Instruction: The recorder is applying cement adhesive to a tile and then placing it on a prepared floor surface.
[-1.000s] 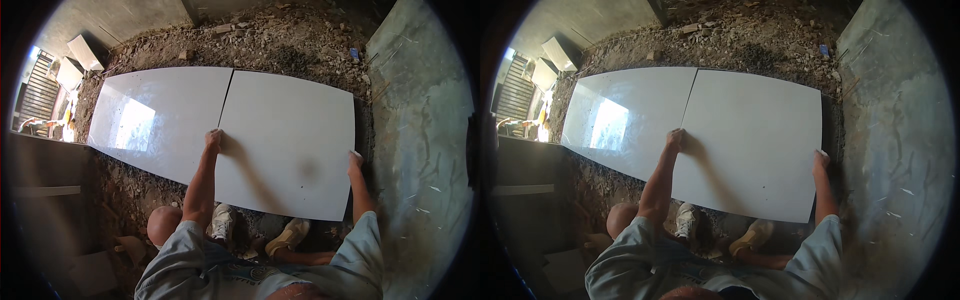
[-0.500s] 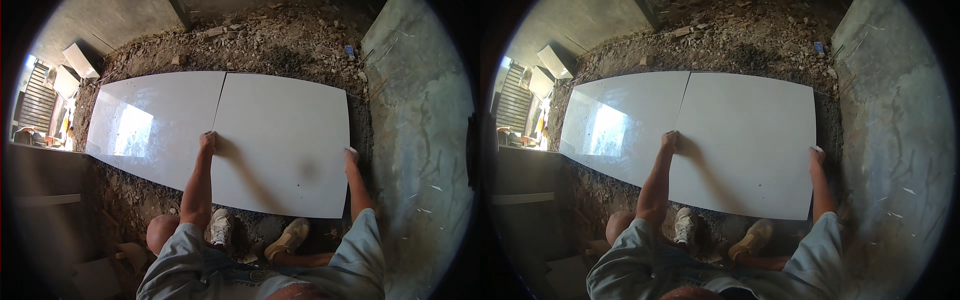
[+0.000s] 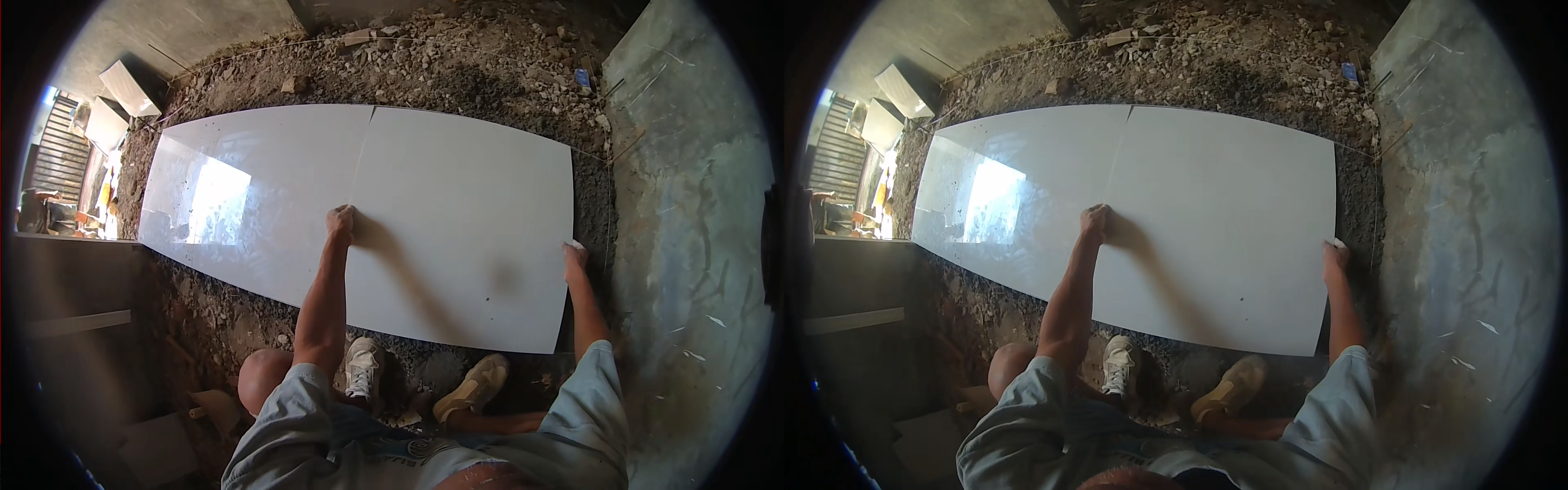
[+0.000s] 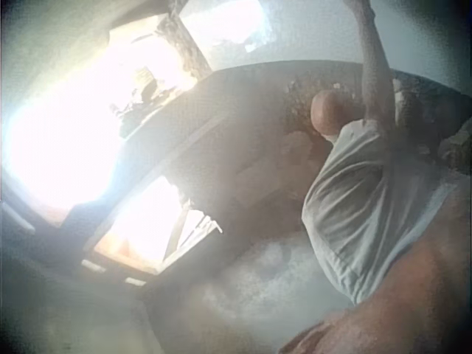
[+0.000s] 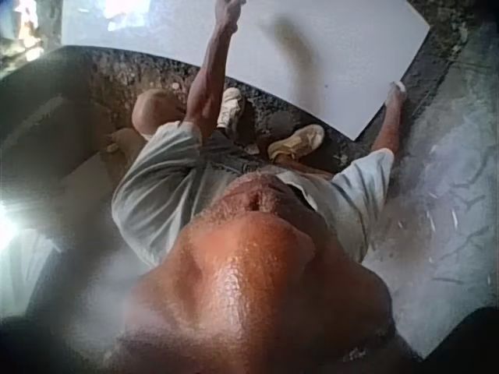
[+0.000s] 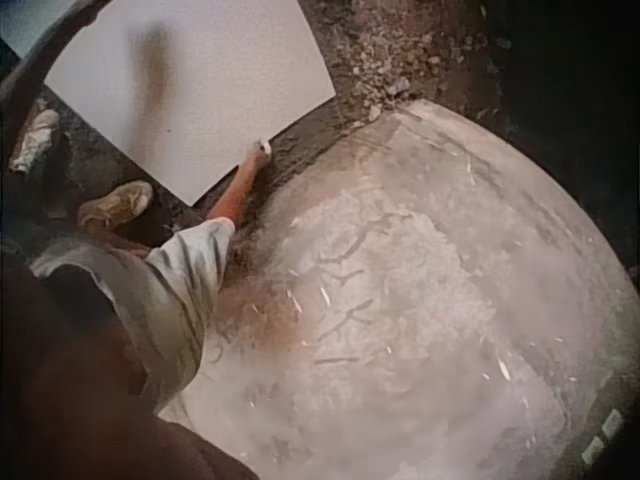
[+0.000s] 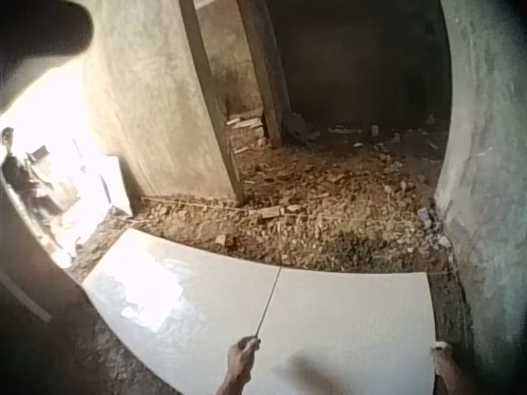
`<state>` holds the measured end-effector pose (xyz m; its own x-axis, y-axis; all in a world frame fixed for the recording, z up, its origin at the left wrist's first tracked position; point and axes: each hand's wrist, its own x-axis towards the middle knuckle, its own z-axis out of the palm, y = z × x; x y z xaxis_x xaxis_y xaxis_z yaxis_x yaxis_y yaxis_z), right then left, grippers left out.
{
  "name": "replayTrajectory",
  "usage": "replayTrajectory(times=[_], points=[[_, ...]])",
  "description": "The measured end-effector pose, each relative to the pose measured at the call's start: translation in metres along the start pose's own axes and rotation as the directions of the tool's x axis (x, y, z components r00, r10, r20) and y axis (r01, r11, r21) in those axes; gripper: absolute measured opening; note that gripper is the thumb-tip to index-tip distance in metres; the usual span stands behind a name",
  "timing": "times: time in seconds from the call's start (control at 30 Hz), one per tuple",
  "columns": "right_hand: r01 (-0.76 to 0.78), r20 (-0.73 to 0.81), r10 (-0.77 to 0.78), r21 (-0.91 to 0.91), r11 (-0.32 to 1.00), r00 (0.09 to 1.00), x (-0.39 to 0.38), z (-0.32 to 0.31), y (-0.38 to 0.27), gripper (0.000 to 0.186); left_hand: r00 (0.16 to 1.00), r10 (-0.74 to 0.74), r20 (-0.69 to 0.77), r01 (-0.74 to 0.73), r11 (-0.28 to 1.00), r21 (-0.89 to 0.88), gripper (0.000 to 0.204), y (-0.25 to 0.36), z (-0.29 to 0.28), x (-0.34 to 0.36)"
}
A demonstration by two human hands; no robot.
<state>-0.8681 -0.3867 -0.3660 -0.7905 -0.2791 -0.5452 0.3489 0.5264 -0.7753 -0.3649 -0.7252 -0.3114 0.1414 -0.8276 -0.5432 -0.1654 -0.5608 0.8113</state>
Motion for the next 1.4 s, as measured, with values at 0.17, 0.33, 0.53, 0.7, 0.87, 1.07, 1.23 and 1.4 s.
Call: replayTrajectory(times=[0.17, 0.33, 0.53, 0.7, 0.87, 1.07, 1.23, 1.4], points=[[0.009, 0.083, -0.003, -0.072, 0.997, 0.997, 0.004, -0.003, -0.005, 0.051, 0.996, 0.082, 0.023, -0.082, 0.997, -0.016, 0.033, -0.004, -0.001, 0.001], [0.045, 0.058, -0.035, -0.178, 0.983, 0.998, 0.008, -0.004, -0.006, 0.049, 0.982, 0.188, -0.002, -0.188, 0.981, -0.035, 0.039, -0.003, -0.004, -0.019], [0.004, 0.081, 0.018, -0.264, 0.965, 0.997, -0.04, 0.021, -0.043, 0.046, 0.981, 0.185, 0.068, -0.189, 0.979, 0.073, 0.031, 0.0, -0.023, -0.031], [0.091, 0.049, -0.08, -0.296, 0.951, 0.996, -0.01, 0.004, -0.017, 0.044, 0.939, 0.337, 0.068, -0.337, 0.941, -0.005, 0.029, 0.041, -0.013, -0.075], [0.061, 0.102, -0.039, -0.226, 0.972, 0.994, 0.031, -0.029, -0.005, 0.044, 0.97, 0.005, -0.241, -0.107, 0.905, -0.411, 0.027, 0.041, -0.034, -0.154], [-0.159, 0.01, 0.181, -0.424, 0.891, 0.984, -0.01, 0.016, -0.051, 0.047, 0.587, -0.695, -0.415, 0.411, 0.698, -0.587, 0.022, -0.135, -0.095, -0.194], [-0.178, 0.013, 0.216, -0.516, 0.838, 0.976, 0.012, -0.017, -0.059, 0.044, 0.639, -0.671, -0.376, 0.396, 0.706, -0.586, 0.028, -0.119, -0.065, -0.22], [-0.019, 0.083, 0.117, -0.73, 0.683, 0.99, -0.022, 0.006, -0.077, 0.03, 0.77, -0.553, -0.317, 0.378, 0.797, -0.472, 0.026, -0.12, -0.072, -0.216]])
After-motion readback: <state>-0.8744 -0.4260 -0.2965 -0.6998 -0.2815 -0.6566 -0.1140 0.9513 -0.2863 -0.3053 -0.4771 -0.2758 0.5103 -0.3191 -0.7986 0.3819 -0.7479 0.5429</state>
